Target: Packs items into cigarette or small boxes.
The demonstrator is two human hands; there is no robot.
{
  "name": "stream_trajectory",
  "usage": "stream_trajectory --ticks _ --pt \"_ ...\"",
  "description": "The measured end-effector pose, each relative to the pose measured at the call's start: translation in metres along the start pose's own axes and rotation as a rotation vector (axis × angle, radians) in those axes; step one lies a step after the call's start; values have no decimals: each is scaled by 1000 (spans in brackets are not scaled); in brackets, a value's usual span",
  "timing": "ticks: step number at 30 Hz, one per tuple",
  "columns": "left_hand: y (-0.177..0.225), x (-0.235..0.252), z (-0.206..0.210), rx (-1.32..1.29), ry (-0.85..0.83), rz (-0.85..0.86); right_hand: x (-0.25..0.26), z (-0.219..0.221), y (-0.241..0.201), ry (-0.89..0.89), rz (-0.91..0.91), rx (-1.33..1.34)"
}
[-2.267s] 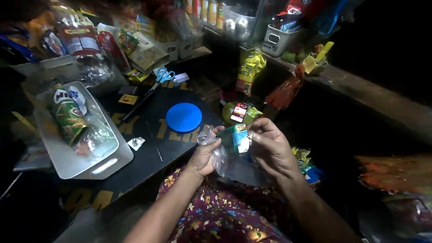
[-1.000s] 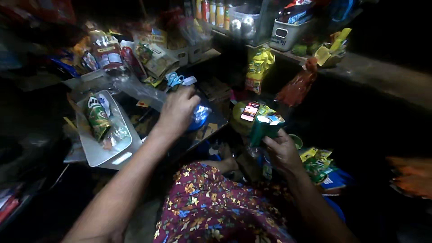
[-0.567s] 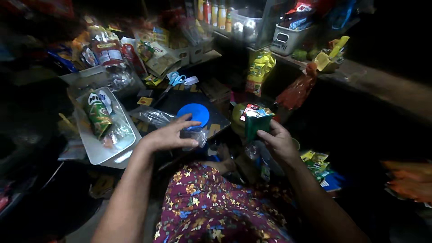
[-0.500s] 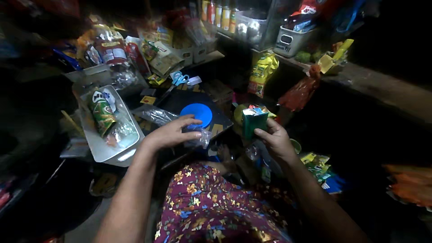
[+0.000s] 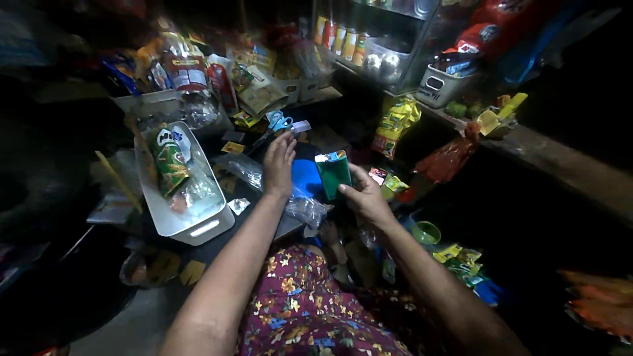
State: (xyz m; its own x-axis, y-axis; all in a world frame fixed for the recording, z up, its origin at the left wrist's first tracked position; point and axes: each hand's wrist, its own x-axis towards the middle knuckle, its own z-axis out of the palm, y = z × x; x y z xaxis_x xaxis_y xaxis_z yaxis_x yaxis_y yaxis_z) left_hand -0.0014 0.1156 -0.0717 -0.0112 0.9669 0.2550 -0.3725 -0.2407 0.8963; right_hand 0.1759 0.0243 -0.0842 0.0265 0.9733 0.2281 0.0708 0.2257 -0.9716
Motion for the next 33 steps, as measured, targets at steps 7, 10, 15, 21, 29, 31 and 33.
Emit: stream_trajectory --ticks 7,10,15,21,29,31,33 --pt "4 2 -11 -340 -65 -243 59 -2 -33 -145 -211 -511" --pt "8 2 -11 -407 -17 -320 80 6 -46 -214 -398 -687" --pt "13 3 -9 -560 137 -420 100 30 -48 -247 -545 -709" --pt "12 3 -8 -739 153 -436 112 50 -38 -27 -125 -324" --pt "13 4 -8 -768 194 -474 111 63 -38 -34 34 -90" --pt "11 5 -9 -697 154 -465 112 64 -39 -53 41 -79" --pt "8 4 -12 -590 108 -446 116 63 -41 -81 59 -47"
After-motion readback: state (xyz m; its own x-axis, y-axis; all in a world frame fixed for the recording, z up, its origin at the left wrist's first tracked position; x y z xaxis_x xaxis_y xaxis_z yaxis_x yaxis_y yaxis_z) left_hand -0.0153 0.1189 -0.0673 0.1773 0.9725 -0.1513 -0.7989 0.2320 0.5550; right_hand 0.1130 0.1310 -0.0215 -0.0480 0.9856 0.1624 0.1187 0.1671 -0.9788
